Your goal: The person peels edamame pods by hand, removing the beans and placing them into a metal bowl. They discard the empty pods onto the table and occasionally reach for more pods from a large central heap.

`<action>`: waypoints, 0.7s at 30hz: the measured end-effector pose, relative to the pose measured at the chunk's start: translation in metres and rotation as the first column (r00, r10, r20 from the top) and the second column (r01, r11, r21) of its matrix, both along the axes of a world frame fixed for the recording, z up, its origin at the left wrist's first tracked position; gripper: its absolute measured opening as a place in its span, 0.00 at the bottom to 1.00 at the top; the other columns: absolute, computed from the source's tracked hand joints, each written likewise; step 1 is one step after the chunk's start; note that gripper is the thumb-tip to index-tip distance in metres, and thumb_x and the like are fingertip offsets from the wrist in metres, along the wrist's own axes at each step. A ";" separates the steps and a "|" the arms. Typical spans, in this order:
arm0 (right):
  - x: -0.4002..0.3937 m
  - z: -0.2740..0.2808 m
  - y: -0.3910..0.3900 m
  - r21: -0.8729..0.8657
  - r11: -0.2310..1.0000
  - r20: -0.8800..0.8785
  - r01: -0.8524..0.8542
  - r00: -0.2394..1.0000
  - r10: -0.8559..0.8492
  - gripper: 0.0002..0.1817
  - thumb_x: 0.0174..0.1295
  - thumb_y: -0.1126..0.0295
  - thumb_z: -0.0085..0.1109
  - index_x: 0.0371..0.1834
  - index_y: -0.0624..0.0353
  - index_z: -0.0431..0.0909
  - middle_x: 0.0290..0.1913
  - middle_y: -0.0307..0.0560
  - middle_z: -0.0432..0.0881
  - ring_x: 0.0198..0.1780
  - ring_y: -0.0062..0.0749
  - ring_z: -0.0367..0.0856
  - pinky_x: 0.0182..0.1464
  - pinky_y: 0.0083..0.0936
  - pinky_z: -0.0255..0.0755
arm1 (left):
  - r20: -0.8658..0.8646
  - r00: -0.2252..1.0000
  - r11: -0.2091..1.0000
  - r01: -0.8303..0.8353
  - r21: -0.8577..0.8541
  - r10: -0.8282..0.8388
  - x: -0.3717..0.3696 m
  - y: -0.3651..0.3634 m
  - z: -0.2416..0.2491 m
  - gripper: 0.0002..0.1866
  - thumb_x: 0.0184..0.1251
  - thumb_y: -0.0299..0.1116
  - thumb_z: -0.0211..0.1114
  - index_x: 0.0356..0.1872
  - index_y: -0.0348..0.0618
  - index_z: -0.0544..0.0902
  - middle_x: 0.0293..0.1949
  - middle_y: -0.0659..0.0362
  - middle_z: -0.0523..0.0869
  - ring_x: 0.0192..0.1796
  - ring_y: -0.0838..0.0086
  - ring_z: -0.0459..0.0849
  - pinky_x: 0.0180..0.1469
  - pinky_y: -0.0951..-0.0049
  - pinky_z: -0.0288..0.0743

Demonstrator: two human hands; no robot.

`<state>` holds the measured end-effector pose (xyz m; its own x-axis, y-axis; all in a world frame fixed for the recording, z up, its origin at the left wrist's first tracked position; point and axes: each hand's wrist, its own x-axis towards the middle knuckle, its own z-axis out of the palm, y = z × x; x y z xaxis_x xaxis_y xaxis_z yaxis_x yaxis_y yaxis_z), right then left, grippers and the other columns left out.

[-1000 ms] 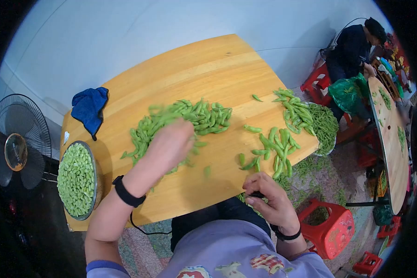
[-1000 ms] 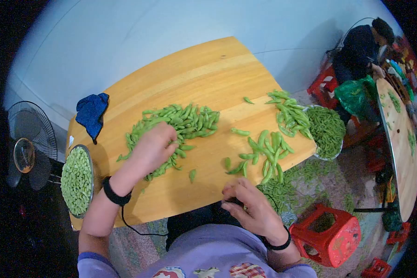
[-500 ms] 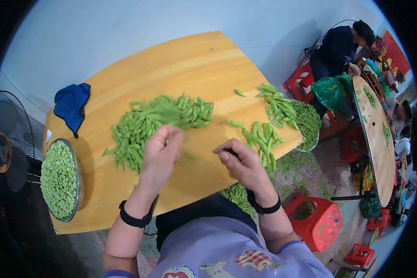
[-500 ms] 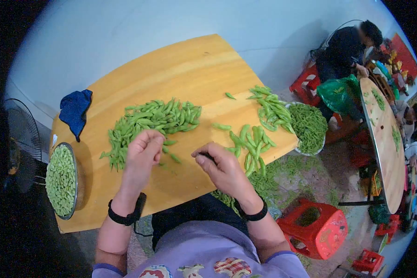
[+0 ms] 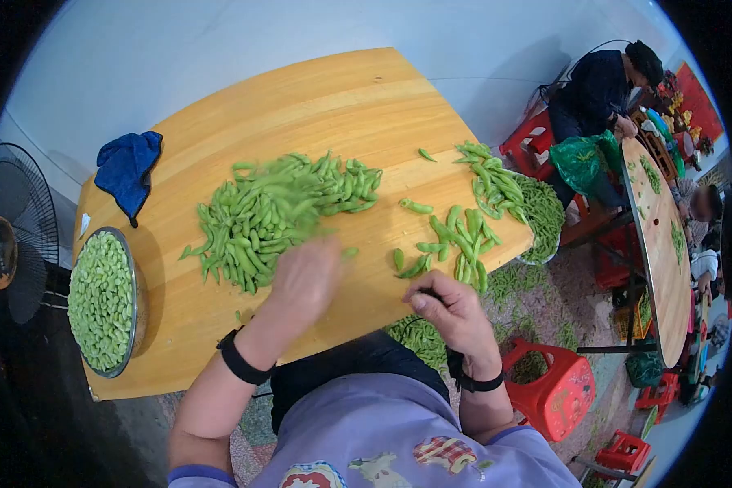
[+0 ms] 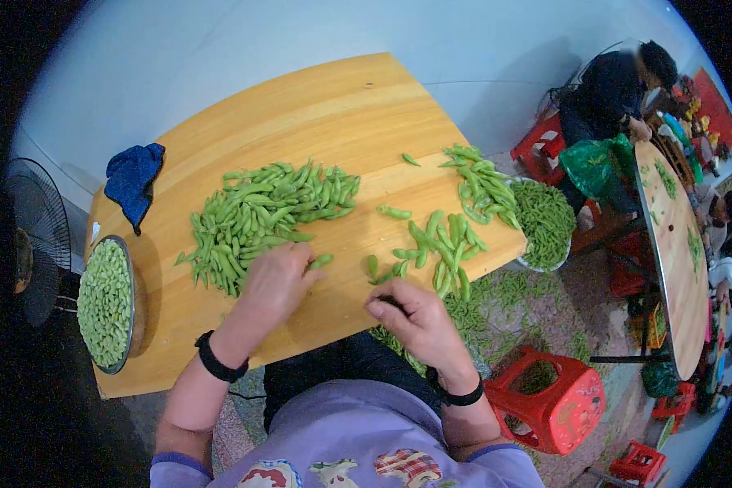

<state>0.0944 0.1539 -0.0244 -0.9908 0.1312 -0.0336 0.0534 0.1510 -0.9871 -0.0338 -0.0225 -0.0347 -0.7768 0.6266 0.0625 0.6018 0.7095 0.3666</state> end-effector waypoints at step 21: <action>-0.011 0.006 -0.009 -0.024 0.950 -0.054 -0.312 0.949 0.310 0.11 0.61 0.70 0.53 0.46 0.60 0.71 0.41 0.45 0.78 0.37 0.37 0.79 0.39 0.30 0.72 | 0.759 0.566 0.637 -0.465 0.615 -0.321 0.038 -0.015 0.027 0.11 0.58 0.27 0.62 0.42 0.36 0.78 0.24 0.66 0.78 0.23 0.86 0.69 0.24 0.86 0.61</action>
